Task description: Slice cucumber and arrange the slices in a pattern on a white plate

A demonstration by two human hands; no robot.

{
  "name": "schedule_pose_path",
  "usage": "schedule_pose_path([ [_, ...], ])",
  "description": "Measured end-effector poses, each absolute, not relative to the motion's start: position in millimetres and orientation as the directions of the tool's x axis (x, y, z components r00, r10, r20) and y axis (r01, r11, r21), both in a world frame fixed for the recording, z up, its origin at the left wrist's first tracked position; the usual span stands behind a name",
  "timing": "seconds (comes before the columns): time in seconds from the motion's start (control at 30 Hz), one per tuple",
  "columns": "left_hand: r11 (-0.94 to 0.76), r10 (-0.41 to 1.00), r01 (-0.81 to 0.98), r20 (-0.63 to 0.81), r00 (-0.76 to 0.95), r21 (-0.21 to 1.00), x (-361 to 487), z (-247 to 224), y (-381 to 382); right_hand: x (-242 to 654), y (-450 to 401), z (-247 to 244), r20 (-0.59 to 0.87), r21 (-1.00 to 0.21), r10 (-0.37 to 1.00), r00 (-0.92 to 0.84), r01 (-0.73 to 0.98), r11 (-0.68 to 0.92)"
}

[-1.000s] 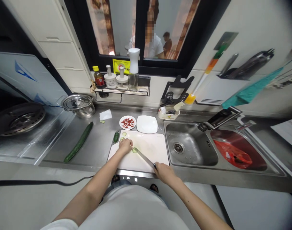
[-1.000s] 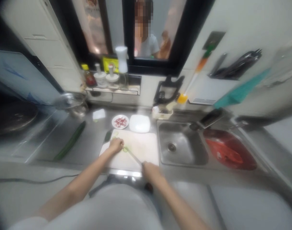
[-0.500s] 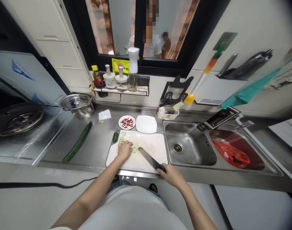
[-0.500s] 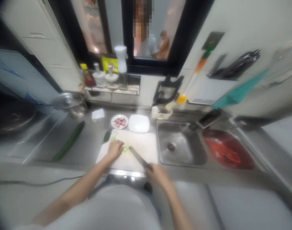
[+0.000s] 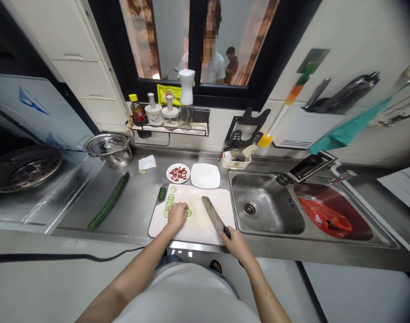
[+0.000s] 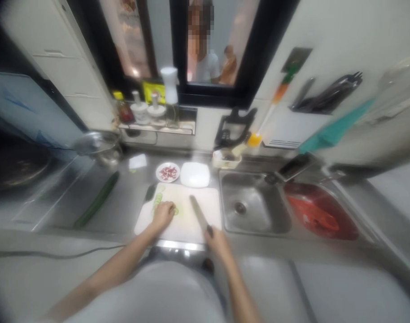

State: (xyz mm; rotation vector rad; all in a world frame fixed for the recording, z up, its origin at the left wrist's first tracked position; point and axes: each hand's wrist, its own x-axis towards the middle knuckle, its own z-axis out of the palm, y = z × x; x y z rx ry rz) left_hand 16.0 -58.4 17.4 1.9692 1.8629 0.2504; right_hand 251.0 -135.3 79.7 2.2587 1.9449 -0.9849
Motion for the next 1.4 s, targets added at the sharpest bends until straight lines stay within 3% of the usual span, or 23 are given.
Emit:
schedule_pose_path([
  [0.4,0.162,0.985,0.738,-0.154,-0.08,0.655,-10,13,-77,251,-129,69,-0.441,-0.397,0.898,0.014,0.894,-0.209],
  [0.8,0.347,0.938,0.737,-0.224,-0.266,0.579,-69,-6,-87,252,-127,63,-0.444,-0.396,0.896,0.01,0.895,-0.206],
  [1.2,0.315,0.946,0.85,-0.214,-0.244,0.422,-68,3,-89,252,-131,67,-0.443,-0.405,0.896,0.02,0.887,-0.22],
  [1.4,0.27,0.963,0.843,-0.139,-0.232,0.465,-58,9,-75,254,-132,64,-0.434,-0.383,0.9,0.036,0.897,-0.22],
])
